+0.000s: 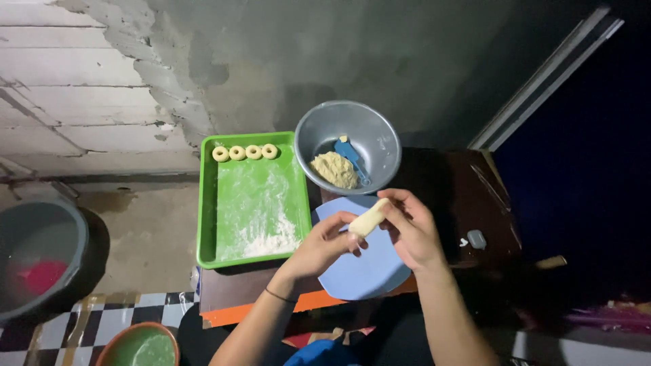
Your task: Shaping small portions of dough into donut rings and placing them on a tray.
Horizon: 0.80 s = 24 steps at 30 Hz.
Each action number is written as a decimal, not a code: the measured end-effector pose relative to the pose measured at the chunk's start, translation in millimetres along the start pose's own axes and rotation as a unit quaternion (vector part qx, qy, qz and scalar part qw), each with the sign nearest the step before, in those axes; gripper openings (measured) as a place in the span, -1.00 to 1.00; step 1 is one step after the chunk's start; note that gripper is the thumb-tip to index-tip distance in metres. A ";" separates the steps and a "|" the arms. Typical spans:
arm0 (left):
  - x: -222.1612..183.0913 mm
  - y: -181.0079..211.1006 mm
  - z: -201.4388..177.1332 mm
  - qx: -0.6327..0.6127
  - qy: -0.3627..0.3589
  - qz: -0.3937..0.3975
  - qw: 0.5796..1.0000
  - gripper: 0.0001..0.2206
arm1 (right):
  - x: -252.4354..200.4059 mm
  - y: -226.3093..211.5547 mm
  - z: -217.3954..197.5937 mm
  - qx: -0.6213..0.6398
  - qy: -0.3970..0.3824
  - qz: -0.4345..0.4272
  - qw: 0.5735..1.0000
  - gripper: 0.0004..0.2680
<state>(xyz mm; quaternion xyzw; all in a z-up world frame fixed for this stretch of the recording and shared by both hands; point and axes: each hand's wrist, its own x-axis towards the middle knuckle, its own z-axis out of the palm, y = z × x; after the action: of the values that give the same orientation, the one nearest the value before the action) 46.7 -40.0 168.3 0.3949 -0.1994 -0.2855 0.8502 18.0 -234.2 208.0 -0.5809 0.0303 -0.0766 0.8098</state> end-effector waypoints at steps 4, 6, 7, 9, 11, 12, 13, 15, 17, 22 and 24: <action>0.4 1.5 8.2 0.143 0.014 -0.010 0.990 -0.62 | -10.5 -24.3 17.5 -0.184 -0.003 -0.029 0.982 -0.81; 4.0 5.2 17.7 0.164 0.033 0.014 0.986 -0.71 | -12.5 -22.7 17.9 -0.205 -0.012 -0.036 0.978 -0.81; 8.2 8.2 21.6 0.189 0.045 0.040 0.980 -0.79 | -12.0 -22.4 18.1 -0.225 -0.018 -0.050 0.973 -0.81; 4.7 13.0 27.4 0.198 0.036 0.042 0.979 -0.81 | -8.5 -14.5 6.6 -0.204 -0.018 -0.048 0.978 -0.81; 4.0 16.2 32.8 0.206 0.028 0.044 0.977 -0.83 | -12.1 -20.2 5.4 -0.183 -0.018 -0.044 0.982 -0.82; 4.3 17.0 35.0 0.189 0.028 0.036 0.981 -0.82 | -17.4 -29.4 10.4 -0.224 -0.011 -0.058 0.973 -0.81; 5.7 18.9 36.1 0.173 0.027 0.031 0.984 -0.81 | -20.8 -38.5 16.3 -0.264 -0.005 -0.074 0.962 -0.81; -0.8 28.8 41.5 0.167 0.015 0.012 0.986 -0.80 | -17.5 -31.8 8.9 -0.238 0.004 -0.080 0.968 -0.82; -7.7 30.0 43.2 0.158 0.005 -0.007 0.987 -0.79 | -16.8 -22.7 0.6 -0.212 0.013 -0.086 0.973 -0.82; -11.3 31.7 45.1 0.179 0.008 0.042 0.983 -0.81 | -12.8 -9.7 8.0 -0.116 -0.038 -0.067 0.990 -0.83; -10.3 28.6 39.7 0.164 0.011 0.026 0.986 -0.80 | -12.9 -16.4 2.9 -0.089 -0.026 -0.062 0.994 -0.82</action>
<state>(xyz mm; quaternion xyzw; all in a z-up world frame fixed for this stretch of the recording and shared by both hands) 25.9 -40.5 213.7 0.5267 -0.2441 -0.2227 0.7832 4.3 -234.5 223.9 -0.6535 -0.0208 -0.1086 0.7488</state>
